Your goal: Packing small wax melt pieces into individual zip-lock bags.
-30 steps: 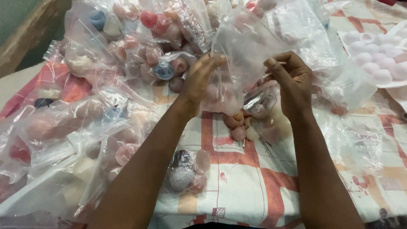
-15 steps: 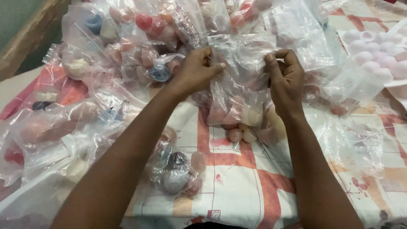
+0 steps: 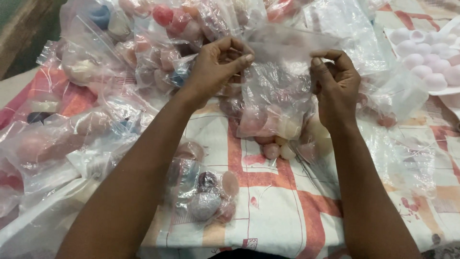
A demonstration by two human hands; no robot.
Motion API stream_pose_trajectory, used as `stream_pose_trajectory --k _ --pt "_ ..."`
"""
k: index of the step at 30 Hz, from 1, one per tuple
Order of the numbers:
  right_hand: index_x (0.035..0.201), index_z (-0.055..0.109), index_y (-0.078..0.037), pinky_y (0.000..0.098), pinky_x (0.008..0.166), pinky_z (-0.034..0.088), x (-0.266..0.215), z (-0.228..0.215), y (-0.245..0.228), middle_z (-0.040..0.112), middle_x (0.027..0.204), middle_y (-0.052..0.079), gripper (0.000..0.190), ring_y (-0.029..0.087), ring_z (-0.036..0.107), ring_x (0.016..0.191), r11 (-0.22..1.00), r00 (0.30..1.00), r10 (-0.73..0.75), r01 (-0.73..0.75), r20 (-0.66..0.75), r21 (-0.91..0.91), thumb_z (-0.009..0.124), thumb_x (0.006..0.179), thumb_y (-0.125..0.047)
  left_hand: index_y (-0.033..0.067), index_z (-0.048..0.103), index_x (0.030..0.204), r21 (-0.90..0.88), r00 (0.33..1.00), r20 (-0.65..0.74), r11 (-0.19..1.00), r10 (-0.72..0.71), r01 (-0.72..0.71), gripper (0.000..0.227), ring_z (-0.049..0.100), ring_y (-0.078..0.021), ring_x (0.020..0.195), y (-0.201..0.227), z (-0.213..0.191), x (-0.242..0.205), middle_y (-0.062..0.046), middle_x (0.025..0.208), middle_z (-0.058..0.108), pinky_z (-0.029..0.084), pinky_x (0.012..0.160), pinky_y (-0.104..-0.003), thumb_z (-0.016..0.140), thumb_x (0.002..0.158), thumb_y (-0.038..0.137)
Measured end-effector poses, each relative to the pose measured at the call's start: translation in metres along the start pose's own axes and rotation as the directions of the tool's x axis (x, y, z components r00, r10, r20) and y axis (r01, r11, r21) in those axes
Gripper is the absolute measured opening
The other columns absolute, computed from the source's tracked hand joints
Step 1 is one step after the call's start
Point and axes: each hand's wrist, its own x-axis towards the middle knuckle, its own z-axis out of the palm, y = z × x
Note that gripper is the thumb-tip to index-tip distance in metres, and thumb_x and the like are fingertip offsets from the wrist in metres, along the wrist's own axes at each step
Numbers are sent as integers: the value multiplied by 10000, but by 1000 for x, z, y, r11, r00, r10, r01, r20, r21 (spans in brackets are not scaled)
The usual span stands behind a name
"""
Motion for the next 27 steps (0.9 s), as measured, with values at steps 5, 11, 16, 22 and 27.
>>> stream_pose_trajectory --k 5,11,16,22,27 --pt "1228 658 -74 201 609 422 0 0 -11 644 889 -21 131 35 521 712 999 998 47 -46 -40 27 668 1098 -62 105 679 1093 -83 999 -21 996 34 -36 173 698 -86 783 5 0 1 -23 938 743 639 710 -258 766 965 183" --pt "1269 686 -69 190 588 473 2 1 -8 598 848 -33 230 20 527 697 983 996 86 -85 4 164 620 1069 22 156 682 1167 -137 999 -1 989 51 -51 194 645 -78 712 7 -1 2 25 858 656 615 642 -257 717 988 92" --pt "1080 668 -52 110 563 479 4 -8 4 727 1019 39 186 1 593 694 955 980 197 -186 -24 230 500 1123 16 134 719 1080 -125 997 30 989 77 -72 174 575 -56 697 -5 -5 6 12 864 636 567 629 -235 663 1004 -12" --pt "1028 688 -43 110 522 435 3 -7 3 719 1019 49 239 -17 516 617 965 988 156 -147 -24 216 474 1033 63 100 676 952 -261 997 58 965 55 -38 157 570 -55 671 -8 -8 9 -7 916 714 558 616 -228 528 979 56" --pt "1015 714 5 181 636 531 3 -11 -3 738 994 116 198 75 631 743 952 993 115 -117 21 283 553 1101 -73 75 659 1002 -129 996 29 988 87 -82 135 589 -47 730 -5 -7 5 -18 935 680 563 647 -211 748 998 175"
